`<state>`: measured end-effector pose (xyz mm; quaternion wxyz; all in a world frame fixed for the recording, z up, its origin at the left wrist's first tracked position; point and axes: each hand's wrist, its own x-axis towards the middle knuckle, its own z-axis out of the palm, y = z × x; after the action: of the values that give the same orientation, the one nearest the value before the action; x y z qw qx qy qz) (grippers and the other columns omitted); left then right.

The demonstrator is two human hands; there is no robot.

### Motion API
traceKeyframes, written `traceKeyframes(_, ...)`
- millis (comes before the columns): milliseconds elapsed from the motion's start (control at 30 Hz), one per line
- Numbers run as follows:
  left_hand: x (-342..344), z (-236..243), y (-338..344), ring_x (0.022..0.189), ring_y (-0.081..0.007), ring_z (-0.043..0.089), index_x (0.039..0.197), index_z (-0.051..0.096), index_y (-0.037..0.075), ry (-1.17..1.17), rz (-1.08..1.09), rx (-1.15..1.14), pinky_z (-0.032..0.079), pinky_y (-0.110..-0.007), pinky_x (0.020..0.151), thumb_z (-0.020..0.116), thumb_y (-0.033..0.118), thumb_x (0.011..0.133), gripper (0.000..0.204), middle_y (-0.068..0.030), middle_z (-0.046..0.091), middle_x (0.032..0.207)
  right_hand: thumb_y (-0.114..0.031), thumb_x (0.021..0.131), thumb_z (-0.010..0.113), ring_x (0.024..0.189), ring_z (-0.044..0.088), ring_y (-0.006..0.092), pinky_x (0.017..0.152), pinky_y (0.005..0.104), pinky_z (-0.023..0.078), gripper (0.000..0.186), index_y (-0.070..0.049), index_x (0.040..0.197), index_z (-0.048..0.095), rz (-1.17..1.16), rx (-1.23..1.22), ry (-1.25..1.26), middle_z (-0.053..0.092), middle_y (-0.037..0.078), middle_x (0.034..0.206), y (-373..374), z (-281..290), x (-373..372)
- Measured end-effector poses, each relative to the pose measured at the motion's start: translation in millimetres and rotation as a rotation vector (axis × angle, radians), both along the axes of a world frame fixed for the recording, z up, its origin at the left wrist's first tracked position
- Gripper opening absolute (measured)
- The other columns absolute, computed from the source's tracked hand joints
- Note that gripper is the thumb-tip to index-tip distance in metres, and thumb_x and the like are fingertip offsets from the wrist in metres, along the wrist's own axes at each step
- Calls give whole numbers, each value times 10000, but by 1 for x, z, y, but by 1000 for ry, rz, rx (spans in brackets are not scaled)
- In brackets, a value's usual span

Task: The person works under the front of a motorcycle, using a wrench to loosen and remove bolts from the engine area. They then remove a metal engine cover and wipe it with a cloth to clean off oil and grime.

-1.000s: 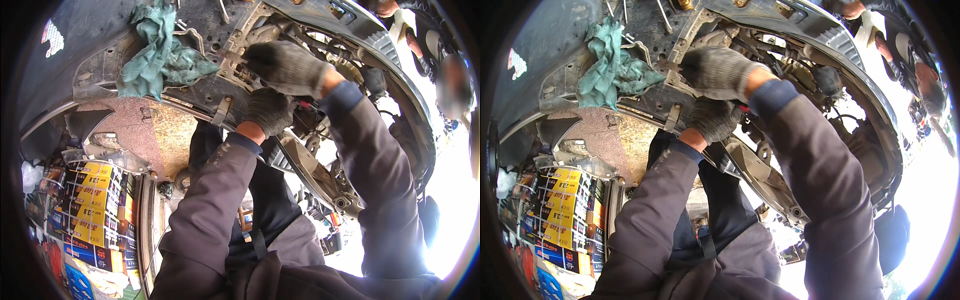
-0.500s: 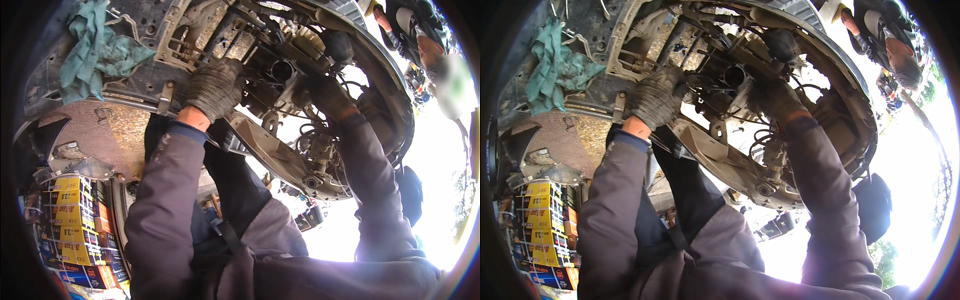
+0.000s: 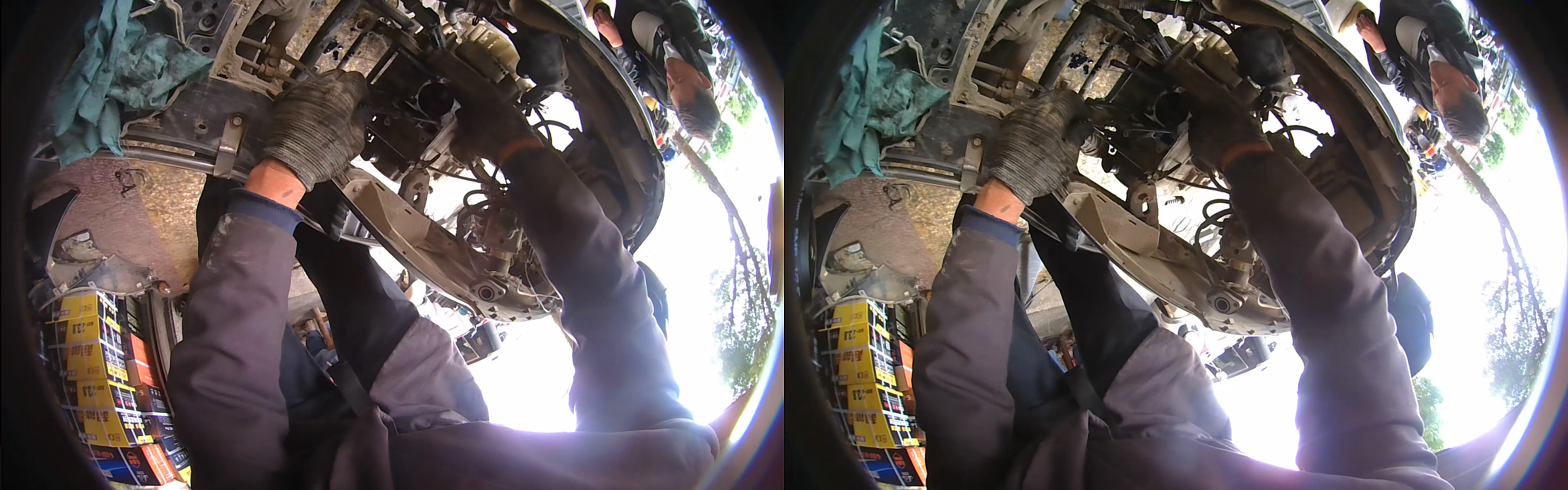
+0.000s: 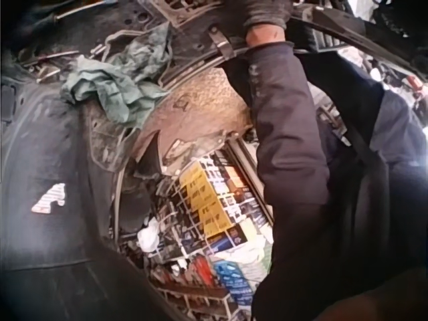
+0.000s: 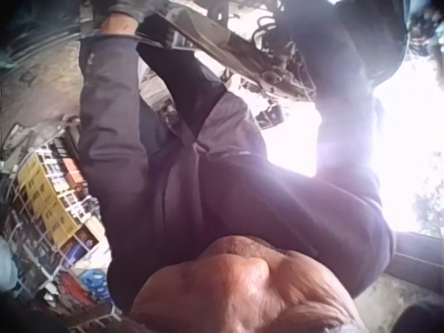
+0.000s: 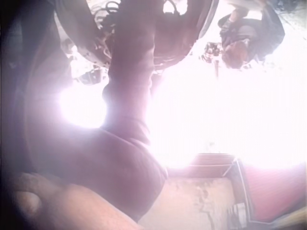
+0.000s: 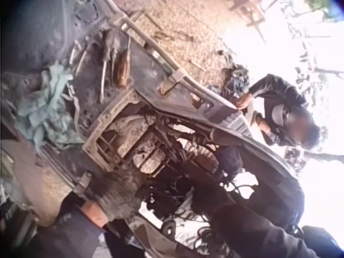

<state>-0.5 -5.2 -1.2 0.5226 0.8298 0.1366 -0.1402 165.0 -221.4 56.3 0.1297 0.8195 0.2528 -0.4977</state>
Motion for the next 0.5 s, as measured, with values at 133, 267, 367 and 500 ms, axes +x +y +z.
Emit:
traceKeyframes(133, -1, 0, -1, 907, -335, 654, 942, 660, 78, 9, 3, -5, 522, -441, 790, 659, 218, 866, 159, -135, 669, 934, -49, 846, 525, 1111, 618, 334, 959, 386, 501, 372, -70, 1198, 641, 329, -88, -40, 635, 186, 1212, 4, -9, -1)
traceKeyframes(267, 0, -3, -1, 898, -340, 651, 952, 662, 77, -13, -28, 4, 521, -445, 787, 654, 224, 871, 168, -141, 668, 934, -55, 858, 507, 1093, 627, 345, 945, 399, 505, 388, -85, 1225, 629, 350, -458, 136, 636, 194, 1212, 16, -8, 4)
traceKeyframes(367, -1, -3, 1, 892, -341, 653, 973, 661, 78, -1, -35, 47, 522, -444, 781, 629, 253, 889, 197, -146, 667, 930, -52, 867, 482, 1097, 622, 358, 946, 409, 504, 405, -110, 1240, 627, 97, -231, 28, 636, 197, 1209, 17, 0, 1)
traceKeyframes(500, -3, 0, -4, 881, -343, 656, 983, 668, 97, 8, -38, 17, 524, -452, 762, 621, 289, 898, 216, -145, 669, 937, -55, 879, 463, 1102, 613, 373, 949, 415, 502, 399, -127, 1228, 641, 136, -94, -31, 637, 198, 1198, 8, -3, -5)
